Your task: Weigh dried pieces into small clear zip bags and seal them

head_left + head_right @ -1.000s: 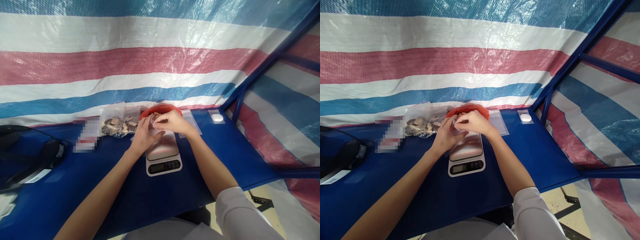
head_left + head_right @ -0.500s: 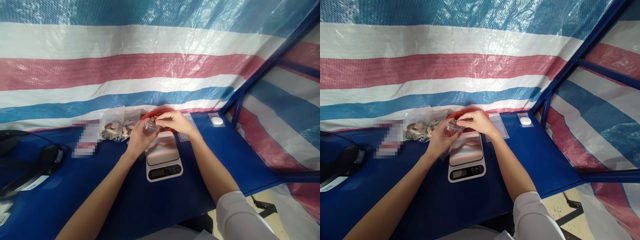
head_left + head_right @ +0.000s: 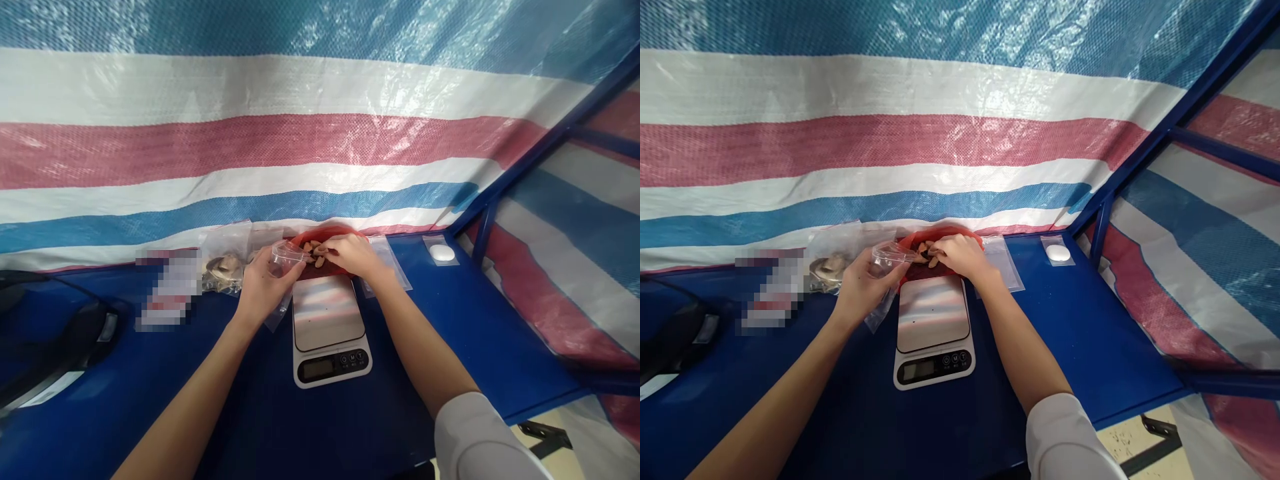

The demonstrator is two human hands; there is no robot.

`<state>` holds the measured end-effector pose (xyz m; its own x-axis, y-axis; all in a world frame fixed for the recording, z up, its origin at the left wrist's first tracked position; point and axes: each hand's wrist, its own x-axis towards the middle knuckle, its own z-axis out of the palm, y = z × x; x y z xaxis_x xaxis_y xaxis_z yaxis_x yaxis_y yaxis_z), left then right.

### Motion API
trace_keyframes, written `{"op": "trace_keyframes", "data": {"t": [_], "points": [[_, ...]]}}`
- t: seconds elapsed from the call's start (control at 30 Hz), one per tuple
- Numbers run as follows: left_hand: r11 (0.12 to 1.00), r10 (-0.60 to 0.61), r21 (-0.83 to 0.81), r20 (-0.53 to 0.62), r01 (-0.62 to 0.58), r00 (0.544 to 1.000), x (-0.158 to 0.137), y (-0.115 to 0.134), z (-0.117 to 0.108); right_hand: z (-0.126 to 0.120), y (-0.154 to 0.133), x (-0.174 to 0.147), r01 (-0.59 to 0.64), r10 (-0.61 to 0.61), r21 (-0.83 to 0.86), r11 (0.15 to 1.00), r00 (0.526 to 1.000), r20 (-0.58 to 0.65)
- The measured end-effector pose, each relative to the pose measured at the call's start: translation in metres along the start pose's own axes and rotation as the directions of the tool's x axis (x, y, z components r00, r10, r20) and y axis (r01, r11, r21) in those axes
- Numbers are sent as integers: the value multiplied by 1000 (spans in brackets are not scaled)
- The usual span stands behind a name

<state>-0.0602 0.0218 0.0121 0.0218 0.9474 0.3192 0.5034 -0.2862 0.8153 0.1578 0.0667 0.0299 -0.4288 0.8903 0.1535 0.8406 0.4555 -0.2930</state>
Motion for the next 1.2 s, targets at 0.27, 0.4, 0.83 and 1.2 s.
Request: {"op": "trace_keyframes", "data": {"t": [0.27, 0.4, 0.83, 1.2], "points": [[994, 50, 99, -42, -45, 998, 0, -1, 3, 21, 1, 4, -68, 67, -99, 993, 998, -14], [995, 66, 83, -36, -63, 997, -1, 0, 5, 26, -2, 5, -67, 68, -113, 991, 998, 7], [998, 21, 63, -16, -20, 1000, -1, 4, 5, 31, -2, 9, -135, 141, -159, 978, 990, 29], [998, 28, 57, -1, -28, 1000, -1, 2, 5, 26, 6, 5, -62, 62, -98, 993, 998, 3]]}}
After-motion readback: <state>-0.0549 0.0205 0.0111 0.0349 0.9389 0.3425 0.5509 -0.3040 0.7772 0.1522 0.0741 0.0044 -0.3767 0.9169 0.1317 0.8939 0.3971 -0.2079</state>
